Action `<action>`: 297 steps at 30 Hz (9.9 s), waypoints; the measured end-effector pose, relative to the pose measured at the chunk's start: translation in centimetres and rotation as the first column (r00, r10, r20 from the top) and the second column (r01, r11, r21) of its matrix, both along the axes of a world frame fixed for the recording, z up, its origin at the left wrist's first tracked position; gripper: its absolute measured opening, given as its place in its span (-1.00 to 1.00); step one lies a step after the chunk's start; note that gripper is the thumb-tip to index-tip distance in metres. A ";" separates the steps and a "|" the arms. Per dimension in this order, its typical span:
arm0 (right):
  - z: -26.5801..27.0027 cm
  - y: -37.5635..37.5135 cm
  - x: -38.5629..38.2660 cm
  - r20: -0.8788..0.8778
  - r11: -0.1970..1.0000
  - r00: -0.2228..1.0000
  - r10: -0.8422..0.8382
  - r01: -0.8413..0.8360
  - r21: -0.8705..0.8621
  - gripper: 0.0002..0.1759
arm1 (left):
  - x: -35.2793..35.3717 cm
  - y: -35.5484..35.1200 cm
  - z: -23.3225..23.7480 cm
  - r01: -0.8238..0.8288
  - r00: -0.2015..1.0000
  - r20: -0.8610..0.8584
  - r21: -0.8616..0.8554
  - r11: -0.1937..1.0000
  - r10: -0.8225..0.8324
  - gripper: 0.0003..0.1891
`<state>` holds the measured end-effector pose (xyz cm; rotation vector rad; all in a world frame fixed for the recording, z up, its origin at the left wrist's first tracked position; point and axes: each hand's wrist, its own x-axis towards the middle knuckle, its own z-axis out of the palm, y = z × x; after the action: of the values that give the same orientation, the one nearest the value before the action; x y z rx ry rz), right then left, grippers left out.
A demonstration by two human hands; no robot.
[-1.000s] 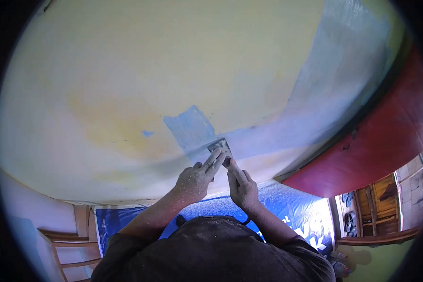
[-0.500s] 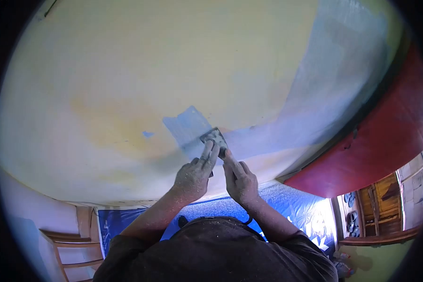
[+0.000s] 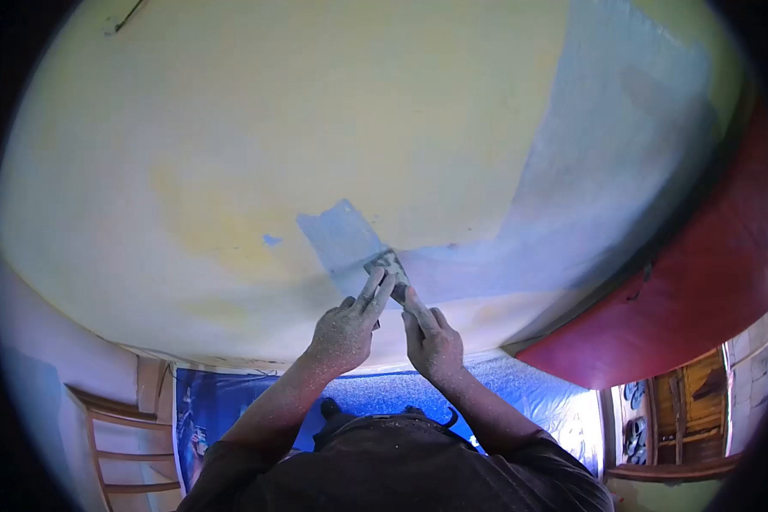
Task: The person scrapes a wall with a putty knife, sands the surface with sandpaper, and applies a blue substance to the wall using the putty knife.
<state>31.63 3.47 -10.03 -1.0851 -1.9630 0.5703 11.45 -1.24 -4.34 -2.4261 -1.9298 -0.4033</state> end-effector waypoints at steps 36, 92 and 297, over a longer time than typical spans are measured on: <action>1.2 -3.5 0.7 -0.079 0.977 0.994 -0.071 0.054 -0.208 -0.46 | -3.3 -1.6 -1.6 0.111 0.856 0.422 0.414 0.904 -0.298 -0.04; 6.7 3.0 4.9 0.094 0.961 0.961 0.262 -0.250 -0.117 -0.39 | 1.3 1.8 -3.0 0.105 0.934 0.309 0.249 0.963 -0.181 -0.11; 10.2 6.8 11.0 -0.675 1.000 0.738 0.006 -0.013 -0.006 -0.52 | 1.4 2.0 2.5 0.054 0.983 0.152 0.295 0.954 -0.103 -0.11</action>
<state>42.64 10.27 0.17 -0.7184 -1.3149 0.8438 12.81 0.79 -1.89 -2.3453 -1.6865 -0.8514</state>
